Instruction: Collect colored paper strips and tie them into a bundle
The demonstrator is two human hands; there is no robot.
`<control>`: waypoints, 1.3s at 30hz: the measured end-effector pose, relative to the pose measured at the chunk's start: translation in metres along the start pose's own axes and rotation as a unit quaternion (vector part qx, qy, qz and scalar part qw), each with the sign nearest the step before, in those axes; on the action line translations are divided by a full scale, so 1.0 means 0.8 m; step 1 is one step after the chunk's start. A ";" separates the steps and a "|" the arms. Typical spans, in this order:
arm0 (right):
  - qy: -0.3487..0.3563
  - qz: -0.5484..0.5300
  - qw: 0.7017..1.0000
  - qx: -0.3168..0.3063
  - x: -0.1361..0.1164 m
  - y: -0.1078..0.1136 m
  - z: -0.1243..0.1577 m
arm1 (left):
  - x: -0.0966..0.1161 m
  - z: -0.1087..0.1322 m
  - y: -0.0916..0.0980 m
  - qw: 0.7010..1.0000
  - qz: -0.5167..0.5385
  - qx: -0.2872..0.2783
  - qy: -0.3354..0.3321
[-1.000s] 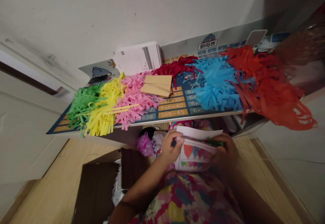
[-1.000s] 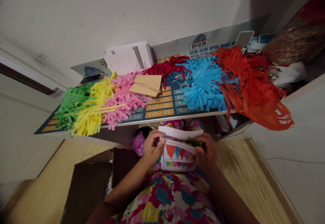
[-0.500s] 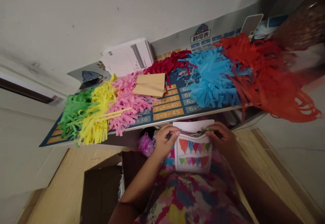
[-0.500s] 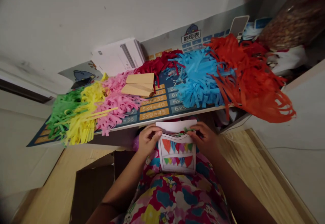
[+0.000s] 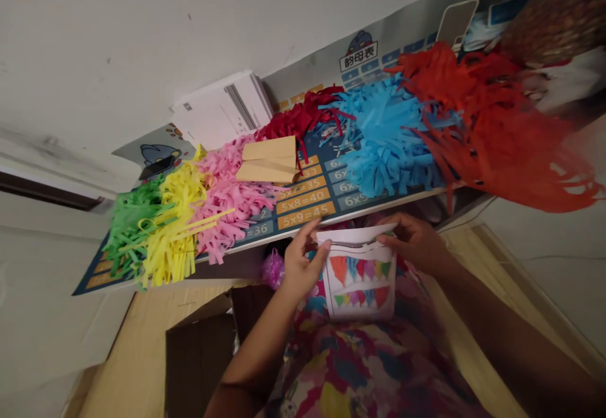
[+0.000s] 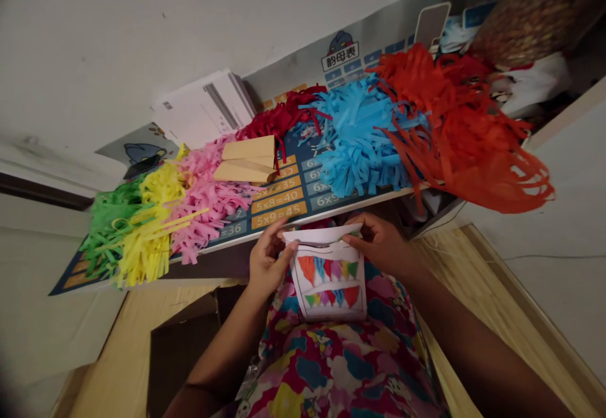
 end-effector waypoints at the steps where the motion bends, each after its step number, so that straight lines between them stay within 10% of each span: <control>1: 0.006 0.010 1.000 -0.003 -0.005 0.000 -0.002 | 0.004 -0.005 0.001 1.000 -0.012 -0.027 -0.006; 9: 0.089 0.157 0.982 -0.055 -0.039 0.006 -0.020 | 0.039 -0.044 0.007 0.969 -0.130 -0.188 -0.092; 24: 0.275 0.262 0.919 -0.104 -0.044 -0.002 -0.030 | 0.049 -0.048 0.004 0.950 -0.220 -0.177 -0.134; 33: 0.279 0.280 0.908 -0.137 -0.048 -0.002 -0.034 | 0.054 -0.045 0.004 0.928 -0.229 -0.186 -0.227; 39: 0.147 0.108 0.975 -0.128 -0.036 -0.002 -0.009 | 0.034 -0.025 0.005 0.941 -0.136 -0.124 -0.285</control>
Point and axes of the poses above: each hand's wrist, its own z-axis away from the middle knuckle, its own y-axis out of the back of the hand, x = y × z, the point moved 2 cm from there along -z, towards the middle knuckle, and after that the axes turned 13 degrees about x, right-handed, at the moved point
